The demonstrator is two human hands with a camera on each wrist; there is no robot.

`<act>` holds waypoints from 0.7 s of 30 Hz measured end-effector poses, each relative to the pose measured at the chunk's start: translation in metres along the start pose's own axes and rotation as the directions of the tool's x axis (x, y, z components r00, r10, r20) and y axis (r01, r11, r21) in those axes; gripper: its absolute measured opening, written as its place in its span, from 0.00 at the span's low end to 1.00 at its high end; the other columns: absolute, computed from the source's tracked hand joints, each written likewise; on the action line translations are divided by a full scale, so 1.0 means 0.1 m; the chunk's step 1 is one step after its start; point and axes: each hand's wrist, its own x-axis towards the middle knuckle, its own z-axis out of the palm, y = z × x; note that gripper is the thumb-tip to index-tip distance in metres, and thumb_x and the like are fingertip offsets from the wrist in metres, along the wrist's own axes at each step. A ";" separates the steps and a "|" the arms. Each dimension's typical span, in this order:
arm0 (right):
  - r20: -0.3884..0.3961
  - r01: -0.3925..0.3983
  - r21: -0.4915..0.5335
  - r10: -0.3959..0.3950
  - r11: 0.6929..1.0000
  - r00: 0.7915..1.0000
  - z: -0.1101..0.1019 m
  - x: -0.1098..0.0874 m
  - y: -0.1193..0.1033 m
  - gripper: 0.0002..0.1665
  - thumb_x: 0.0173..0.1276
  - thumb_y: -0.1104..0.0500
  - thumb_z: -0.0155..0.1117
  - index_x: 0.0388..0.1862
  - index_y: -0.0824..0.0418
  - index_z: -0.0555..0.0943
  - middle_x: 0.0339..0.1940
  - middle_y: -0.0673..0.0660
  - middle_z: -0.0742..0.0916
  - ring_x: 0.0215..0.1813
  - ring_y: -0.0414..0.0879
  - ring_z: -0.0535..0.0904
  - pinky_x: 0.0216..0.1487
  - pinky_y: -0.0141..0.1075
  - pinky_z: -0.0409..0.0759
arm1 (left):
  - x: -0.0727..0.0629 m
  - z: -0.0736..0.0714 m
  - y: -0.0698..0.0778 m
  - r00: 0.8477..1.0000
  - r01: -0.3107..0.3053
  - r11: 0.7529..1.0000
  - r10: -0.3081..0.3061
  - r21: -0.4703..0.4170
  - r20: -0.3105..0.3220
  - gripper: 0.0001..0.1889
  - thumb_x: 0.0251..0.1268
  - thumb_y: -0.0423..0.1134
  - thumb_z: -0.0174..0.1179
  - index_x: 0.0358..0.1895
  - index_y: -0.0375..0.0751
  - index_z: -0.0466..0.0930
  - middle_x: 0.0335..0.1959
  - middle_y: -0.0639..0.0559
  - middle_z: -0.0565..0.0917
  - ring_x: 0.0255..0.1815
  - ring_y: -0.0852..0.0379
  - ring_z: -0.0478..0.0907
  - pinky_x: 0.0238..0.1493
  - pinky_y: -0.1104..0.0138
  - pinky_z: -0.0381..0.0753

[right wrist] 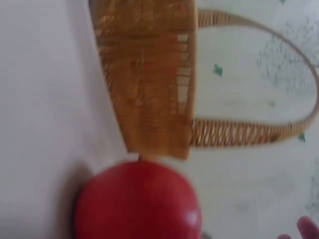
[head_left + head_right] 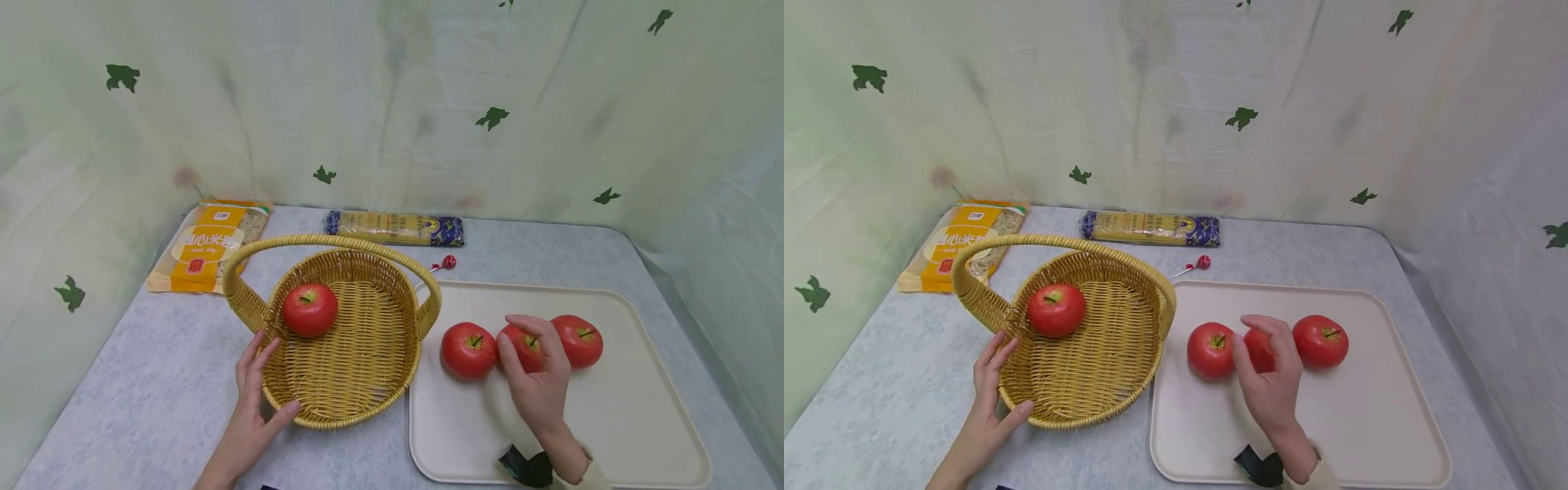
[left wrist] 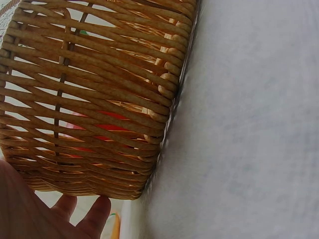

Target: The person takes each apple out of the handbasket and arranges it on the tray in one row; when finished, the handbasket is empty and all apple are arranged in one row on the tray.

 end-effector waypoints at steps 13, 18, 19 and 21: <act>0.219 0.077 0.282 -0.142 0.956 0.965 0.61 0.10 -0.55 0.14 0.53 0.77 0.62 0.40 0.69 0.79 0.36 0.59 0.83 0.36 0.49 0.77 0.31 0.37 0.79 | -0.01 -0.01 -0.01 1.000 0.001 1.000 -0.001 0.023 -0.011 0.45 0.56 0.28 0.62 0.75 0.48 0.47 0.74 0.58 0.33 0.72 0.52 0.29 0.57 0.30 0.34; 0.289 0.082 0.377 -0.202 0.922 0.936 0.80 0.20 -0.74 0.15 0.53 0.78 0.61 0.40 0.70 0.79 0.36 0.59 0.83 0.36 0.50 0.78 0.30 0.40 0.80 | 0.00 0.00 -0.01 1.000 0.004 1.000 -0.004 0.016 -0.006 0.45 0.57 0.28 0.62 0.75 0.48 0.47 0.74 0.58 0.33 0.72 0.51 0.28 0.56 0.29 0.33; 0.307 0.076 0.382 -0.204 0.921 0.929 0.83 0.21 -0.74 0.15 0.54 0.77 0.62 0.41 0.69 0.79 0.37 0.59 0.83 0.37 0.49 0.79 0.30 0.41 0.81 | 0.00 0.00 -0.01 1.000 0.006 1.000 -0.006 0.015 -0.005 0.44 0.57 0.28 0.62 0.75 0.48 0.47 0.74 0.58 0.33 0.72 0.51 0.28 0.56 0.29 0.33; 0.344 0.070 0.383 -0.213 0.921 0.914 0.92 0.22 -0.71 0.15 0.56 0.75 0.63 0.44 0.68 0.80 0.39 0.59 0.84 0.40 0.50 0.79 0.32 0.41 0.81 | 0.00 0.00 -0.01 1.000 0.011 1.000 -0.011 0.015 -0.005 0.44 0.57 0.29 0.62 0.75 0.49 0.47 0.74 0.59 0.33 0.72 0.51 0.28 0.56 0.29 0.33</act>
